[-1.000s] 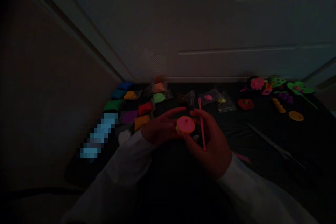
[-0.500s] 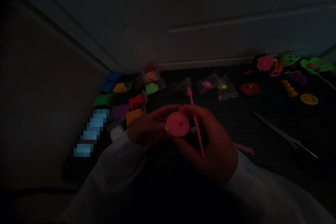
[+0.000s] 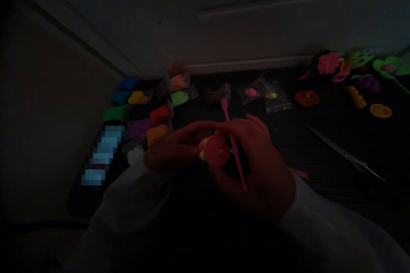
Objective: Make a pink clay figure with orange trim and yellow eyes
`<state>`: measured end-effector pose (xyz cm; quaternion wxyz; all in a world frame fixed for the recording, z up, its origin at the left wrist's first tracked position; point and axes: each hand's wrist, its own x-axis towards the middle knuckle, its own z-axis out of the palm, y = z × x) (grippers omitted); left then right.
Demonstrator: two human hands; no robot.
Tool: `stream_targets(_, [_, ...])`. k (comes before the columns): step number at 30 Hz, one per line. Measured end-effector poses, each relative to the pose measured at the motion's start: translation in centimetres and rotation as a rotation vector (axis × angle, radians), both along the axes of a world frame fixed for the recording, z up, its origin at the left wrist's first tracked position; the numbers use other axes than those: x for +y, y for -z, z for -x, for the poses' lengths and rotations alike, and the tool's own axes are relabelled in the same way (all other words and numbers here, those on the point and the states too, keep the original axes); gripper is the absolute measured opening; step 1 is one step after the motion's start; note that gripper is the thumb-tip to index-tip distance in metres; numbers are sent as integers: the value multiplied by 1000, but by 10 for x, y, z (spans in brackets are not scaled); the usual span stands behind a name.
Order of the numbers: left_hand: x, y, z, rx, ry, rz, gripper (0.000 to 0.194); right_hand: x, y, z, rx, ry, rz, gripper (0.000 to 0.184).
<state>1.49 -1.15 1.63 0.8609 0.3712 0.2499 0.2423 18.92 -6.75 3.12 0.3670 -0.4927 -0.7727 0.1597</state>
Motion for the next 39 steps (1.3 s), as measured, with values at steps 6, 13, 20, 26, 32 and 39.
stream_targets(6, [1, 1, 1, 30, -10, -14, 48, -2, 1, -2, -28, -4, 27, 56])
stream_targets(13, [2, 3, 0, -1, 53, -6, 40, 0, 1, 0, -44, -24, -7, 49])
stream_targets(20, [1, 3, 1, 27, 47, -14, 41, -3, 0, -2, -78, -36, -7, 55])
stream_targets(26, [3, 3, 0, 47, 41, 57, 30, -3, -1, -3, -84, -90, -32, 54])
stream_targets(32, [3, 3, 0, 52, 77, 61, 26, 0, 1, -1, -79, -88, -27, 51])
stream_targets(39, [2, 3, 3, 48, 82, 22, 32, 1, -2, -2, -85, -78, 2, 53])
